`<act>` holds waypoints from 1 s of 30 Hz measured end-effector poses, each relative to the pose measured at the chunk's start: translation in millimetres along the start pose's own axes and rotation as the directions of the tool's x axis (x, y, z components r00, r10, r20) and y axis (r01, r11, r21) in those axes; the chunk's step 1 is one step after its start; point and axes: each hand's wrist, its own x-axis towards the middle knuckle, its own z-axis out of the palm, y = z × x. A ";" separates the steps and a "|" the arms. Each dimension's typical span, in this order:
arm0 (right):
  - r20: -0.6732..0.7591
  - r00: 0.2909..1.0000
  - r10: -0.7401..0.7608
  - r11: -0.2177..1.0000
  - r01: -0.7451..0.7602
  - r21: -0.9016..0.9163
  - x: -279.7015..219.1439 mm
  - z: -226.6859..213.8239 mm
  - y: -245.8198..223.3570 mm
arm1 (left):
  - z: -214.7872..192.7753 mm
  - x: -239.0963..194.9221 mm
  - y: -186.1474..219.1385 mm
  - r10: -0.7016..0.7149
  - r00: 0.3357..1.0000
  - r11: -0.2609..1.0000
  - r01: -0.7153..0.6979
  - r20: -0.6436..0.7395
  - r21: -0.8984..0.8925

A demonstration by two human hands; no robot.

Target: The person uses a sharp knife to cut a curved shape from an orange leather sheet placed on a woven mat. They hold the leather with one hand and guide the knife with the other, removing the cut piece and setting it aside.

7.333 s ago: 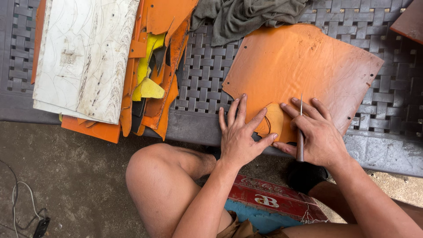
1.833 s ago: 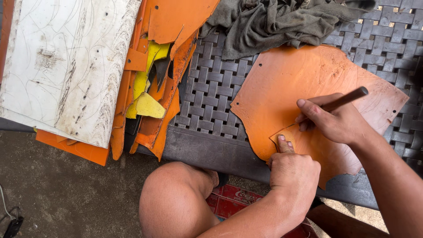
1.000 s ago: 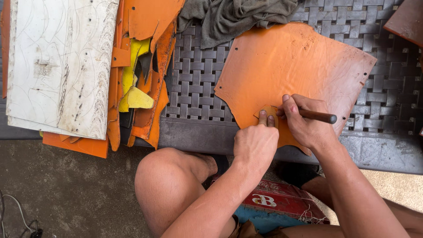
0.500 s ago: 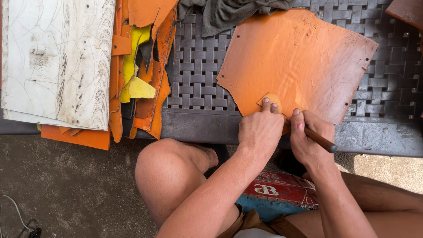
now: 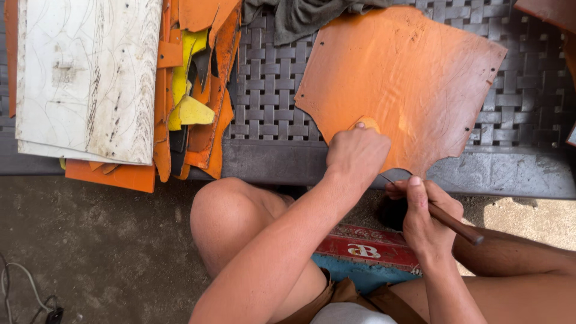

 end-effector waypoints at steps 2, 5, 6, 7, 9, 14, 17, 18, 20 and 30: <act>0.086 0.976 -0.199 0.961 0.211 -0.177 -9.1 3.8 3.4 | 0.3 8.6 -1.5 0.095 0.995 0.993 -0.093 -0.028 0.067; 0.178 0.871 -0.457 0.836 0.489 -0.250 -13.3 14.2 1.3 | -3.4 25.6 2.0 0.177 0.984 0.977 -0.171 -0.032 0.130; 0.196 0.825 -0.530 0.789 0.564 -0.244 -14.9 18.7 1.2 | -2.6 29.0 3.4 0.195 0.981 0.971 -0.190 -0.021 0.143; 0.202 0.823 -0.531 0.786 0.567 -0.244 -15.6 22.1 1.7 | -0.9 31.2 4.9 0.192 0.981 0.970 -0.190 0.000 0.151; 0.213 0.818 -0.535 0.781 0.574 -0.246 -14.5 27.4 2.7 | 1.9 35.1 8.5 0.187 0.982 0.967 -0.191 0.040 0.167; 0.234 0.807 -0.541 0.767 0.588 -0.256 -10.6 27.0 4.1 | -0.3 36.4 17.1 0.180 0.983 0.971 -0.185 0.043 0.155; 0.269 0.836 -0.478 0.778 0.546 -0.312 -7.9 28.1 4.8 | -10.1 34.3 21.4 0.181 0.978 0.965 -0.197 0.107 0.174; 0.283 0.848 -0.448 0.780 0.525 -0.339 -7.8 28.0 5.1 | -13.5 32.9 23.6 0.180 0.974 0.963 -0.204 0.140 0.179; 0.288 0.843 -0.454 0.799 0.529 -0.286 -6.0 25.7 5.7 | -19.7 29.9 29.8 0.146 0.960 0.962 -0.194 0.240 0.192; 0.307 0.900 -0.309 0.876 0.395 -0.277 4.9 4.1 1.6 | -20.6 29.0 39.9 0.057 0.977 0.944 -0.120 0.206 0.308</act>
